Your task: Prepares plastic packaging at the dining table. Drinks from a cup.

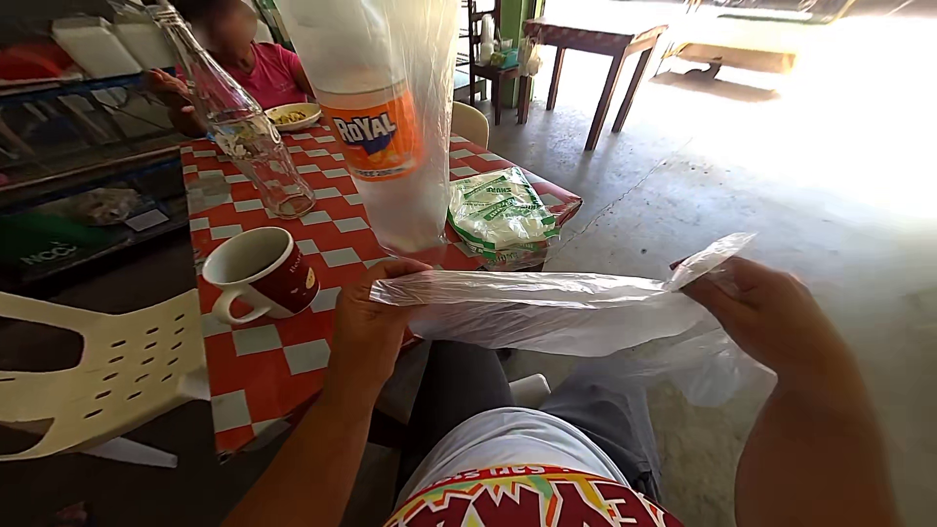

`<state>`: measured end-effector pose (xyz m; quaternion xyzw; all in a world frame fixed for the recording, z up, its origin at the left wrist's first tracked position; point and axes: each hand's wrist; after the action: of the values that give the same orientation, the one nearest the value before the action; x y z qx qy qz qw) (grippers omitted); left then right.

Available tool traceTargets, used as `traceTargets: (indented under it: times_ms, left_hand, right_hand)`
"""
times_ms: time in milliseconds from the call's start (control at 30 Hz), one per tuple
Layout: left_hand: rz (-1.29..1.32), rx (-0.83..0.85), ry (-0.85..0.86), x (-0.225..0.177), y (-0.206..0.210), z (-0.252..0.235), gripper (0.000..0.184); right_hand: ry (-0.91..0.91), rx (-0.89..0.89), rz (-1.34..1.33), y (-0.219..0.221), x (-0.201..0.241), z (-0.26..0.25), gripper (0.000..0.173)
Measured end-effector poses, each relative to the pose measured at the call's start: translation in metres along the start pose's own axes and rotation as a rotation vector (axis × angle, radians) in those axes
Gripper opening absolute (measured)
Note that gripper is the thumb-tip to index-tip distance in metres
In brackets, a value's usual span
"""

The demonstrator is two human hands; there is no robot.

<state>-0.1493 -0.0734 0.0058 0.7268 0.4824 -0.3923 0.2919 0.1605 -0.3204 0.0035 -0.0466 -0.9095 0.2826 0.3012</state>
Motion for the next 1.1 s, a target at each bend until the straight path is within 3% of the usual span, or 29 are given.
traceTargets:
  times_ms: [100,133,200,267,333,400,467,567,700,867,900,1033,1100]
  left_hand:
    - [-0.166,0.084,0.149,-0.004,0.007,-0.006,0.017]
    - [-0.274,0.165,0.215,-0.004,0.011,-0.006,0.013]
    - [-0.496,0.335,0.353,-0.002,0.026,0.0,0.023]
    - [-0.598,0.501,0.459,-0.002,0.046,0.013,0.027]
    - [-0.575,0.584,0.572,-0.003,0.066,0.026,0.022]
    - [-0.536,0.578,0.669,-0.005,0.078,0.034,0.015]
    - [-0.529,0.525,0.705,-0.005,0.082,0.034,0.014]
    - [-0.495,0.514,0.575,-0.003,0.072,0.028,0.018]
    - [-0.358,0.585,0.262,0.002,0.051,0.02,0.02]
    - [-0.118,0.397,0.109,0.004,0.038,0.006,0.017]
    - [-0.077,0.361,0.1,0.003,0.038,0.004,0.025]
    - [0.033,0.408,-0.002,0.015,0.047,0.001,0.098]
    - [0.088,0.442,-0.135,0.022,0.055,0.0,0.118]
  right_hand:
    - [0.016,-0.141,0.156,0.004,0.005,0.005,0.067]
    - [-0.03,-0.237,0.137,0.003,0.013,0.007,0.071]
    - [-0.174,-0.295,-0.098,0.005,0.031,0.018,0.073]
    - [-0.305,-0.085,-0.411,0.021,0.052,0.034,0.072]
    - [-0.383,0.157,-0.528,0.045,0.071,0.049,0.081]
    - [-0.399,0.226,-0.505,0.067,0.076,0.056,0.076]
    - [-0.359,0.215,-0.517,0.077,0.067,0.054,0.056]
    - [-0.306,0.171,-0.627,0.077,0.055,0.047,0.023]
    - [-0.157,0.025,-0.756,0.072,0.045,0.041,0.018]
    - [0.058,-0.061,-0.97,0.078,0.048,0.041,0.013]
    - [0.096,-0.057,-1.012,0.081,0.05,0.041,0.014]
    - [0.25,0.02,-1.198,0.087,0.059,0.042,0.02]
    - [0.356,0.102,-1.334,0.086,0.061,0.043,0.021]
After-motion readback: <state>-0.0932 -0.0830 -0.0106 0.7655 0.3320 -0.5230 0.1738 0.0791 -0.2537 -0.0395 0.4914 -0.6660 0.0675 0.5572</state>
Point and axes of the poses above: each hand's wrist, its own z-axis away from the middle knuckle, its own y-axis out of the palm, x = y × z, and after that the axes turned 11 degrees about -x, right-handed
